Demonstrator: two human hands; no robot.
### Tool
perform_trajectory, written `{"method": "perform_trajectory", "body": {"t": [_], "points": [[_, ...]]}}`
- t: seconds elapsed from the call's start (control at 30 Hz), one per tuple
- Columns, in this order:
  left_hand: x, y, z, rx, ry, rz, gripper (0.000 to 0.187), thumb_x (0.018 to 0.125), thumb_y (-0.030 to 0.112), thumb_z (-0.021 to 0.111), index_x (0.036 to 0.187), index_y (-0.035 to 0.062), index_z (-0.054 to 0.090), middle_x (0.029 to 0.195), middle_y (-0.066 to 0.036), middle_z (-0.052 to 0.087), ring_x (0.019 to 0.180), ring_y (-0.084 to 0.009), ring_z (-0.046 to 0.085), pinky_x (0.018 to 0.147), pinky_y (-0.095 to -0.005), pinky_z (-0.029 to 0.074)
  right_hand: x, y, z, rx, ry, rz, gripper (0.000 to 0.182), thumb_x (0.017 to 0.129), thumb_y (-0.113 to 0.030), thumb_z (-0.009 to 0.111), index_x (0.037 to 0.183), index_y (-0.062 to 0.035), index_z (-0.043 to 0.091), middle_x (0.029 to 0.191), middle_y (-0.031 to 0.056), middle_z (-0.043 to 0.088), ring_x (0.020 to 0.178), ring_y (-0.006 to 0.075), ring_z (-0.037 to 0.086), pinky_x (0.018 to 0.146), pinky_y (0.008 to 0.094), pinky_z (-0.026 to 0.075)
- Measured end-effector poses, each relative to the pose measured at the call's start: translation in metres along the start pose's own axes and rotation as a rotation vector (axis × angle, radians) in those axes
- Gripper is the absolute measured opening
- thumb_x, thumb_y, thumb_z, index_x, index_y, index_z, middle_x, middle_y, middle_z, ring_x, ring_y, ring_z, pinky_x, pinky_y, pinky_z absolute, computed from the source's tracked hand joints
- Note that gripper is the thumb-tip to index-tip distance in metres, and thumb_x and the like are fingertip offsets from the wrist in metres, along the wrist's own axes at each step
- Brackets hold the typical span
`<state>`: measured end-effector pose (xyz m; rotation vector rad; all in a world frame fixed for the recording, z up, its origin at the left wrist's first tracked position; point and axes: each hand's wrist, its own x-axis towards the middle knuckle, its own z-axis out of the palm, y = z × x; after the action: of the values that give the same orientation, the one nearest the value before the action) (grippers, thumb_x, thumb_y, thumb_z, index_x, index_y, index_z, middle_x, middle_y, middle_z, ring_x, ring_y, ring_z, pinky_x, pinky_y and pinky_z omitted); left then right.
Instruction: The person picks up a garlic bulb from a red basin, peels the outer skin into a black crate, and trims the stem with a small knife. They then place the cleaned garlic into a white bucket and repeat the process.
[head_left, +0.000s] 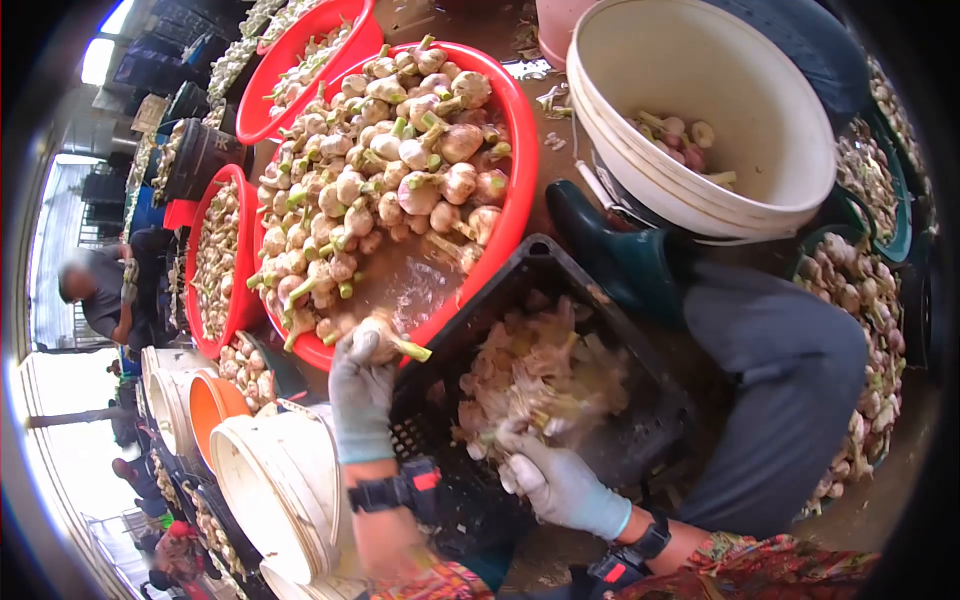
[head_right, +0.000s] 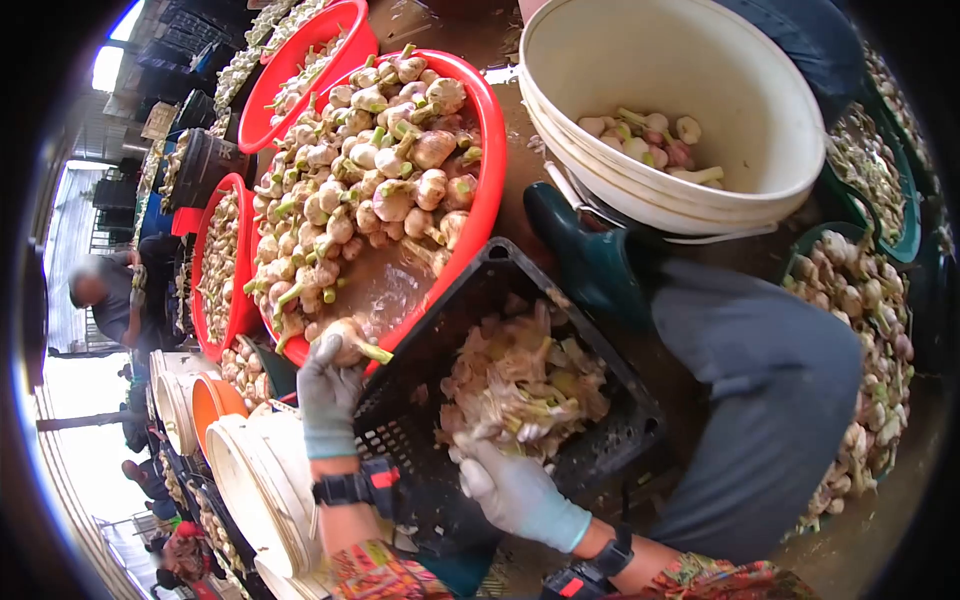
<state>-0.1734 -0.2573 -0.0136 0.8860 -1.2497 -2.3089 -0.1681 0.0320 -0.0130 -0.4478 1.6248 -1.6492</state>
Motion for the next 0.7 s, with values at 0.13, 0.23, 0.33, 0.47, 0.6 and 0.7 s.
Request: {"method": "perform_trajectory", "body": {"t": [0.13,0.23,0.33,0.47,0.6,0.7], "points": [[-0.122,-0.045,0.044,-0.125,0.121,0.083,0.024,0.087,0.010,0.063,0.106,-0.0027,0.054,0.102,-0.017,0.060,0.093,-0.0262,0.061,0.083,-0.0391,0.053,-0.013,-0.020,-0.003,-0.210,-0.035,-0.160,0.055,0.093,-0.024,0.051,0.143,-0.0128,0.032,0.074,0.0199,0.063,0.064,0.0375,0.061,0.058,0.0464,0.048],[-0.189,-0.071,0.052,-0.167,0.302,0.083,0.022,0.086,0.010,0.066,0.100,-0.0001,0.053,0.098,-0.014,0.060,0.092,-0.0215,0.060,0.085,-0.0350,0.050,-0.028,-0.016,0.003,-0.542,-0.166,-0.182,0.054,0.095,-0.030,0.046,0.144,-0.0154,0.029,0.071,0.0202,0.063,0.062,0.0397,0.060,0.057,0.0499,0.048],[-0.232,-0.080,0.053,-0.158,0.451,0.148,0.027,0.083,0.010,0.070,0.100,-0.0007,0.052,0.100,-0.013,0.058,0.094,-0.0223,0.059,0.087,-0.0333,0.049,-0.043,-0.016,0.014,-0.720,-0.334,-0.155,0.054,0.095,-0.030,0.043,0.145,-0.0179,0.026,0.078,0.0195,0.066,0.069,0.0393,0.063,0.063,0.0511,0.049],[-0.263,-0.083,0.048,-0.196,0.539,0.181,0.027,0.082,0.008,0.071,0.098,-0.0003,0.051,0.098,-0.013,0.058,0.091,-0.0220,0.060,0.085,-0.0338,0.050,-0.055,-0.007,0.030,-0.697,-0.450,-0.162,0.053,0.095,-0.031,0.043,0.144,-0.0186,0.027,0.080,0.0185,0.067,0.070,0.0388,0.064,0.065,0.0503,0.049],[-0.272,-0.090,0.045,-0.204,0.603,0.214,0.028,0.082,0.009,0.072,0.098,-0.0007,0.052,0.098,-0.012,0.058,0.090,-0.0214,0.060,0.084,-0.0334,0.050,-0.061,0.005,0.035,-0.642,-0.402,-0.214,0.042,0.096,-0.028,0.042,0.137,-0.0173,0.039,0.079,0.0197,0.066,0.070,0.0389,0.063,0.064,0.0496,0.049],[-0.276,-0.091,0.044,-0.123,0.570,0.229,0.022,0.085,0.011,0.068,0.097,-0.0017,0.054,0.094,-0.011,0.059,0.088,-0.0209,0.060,0.084,-0.0348,0.051,-0.058,0.011,0.037,-0.276,-0.364,-0.126,0.033,0.097,-0.028,0.041,0.122,-0.0101,0.053,0.077,0.0203,0.065,0.070,0.0364,0.064,0.065,0.0467,0.049]]}}
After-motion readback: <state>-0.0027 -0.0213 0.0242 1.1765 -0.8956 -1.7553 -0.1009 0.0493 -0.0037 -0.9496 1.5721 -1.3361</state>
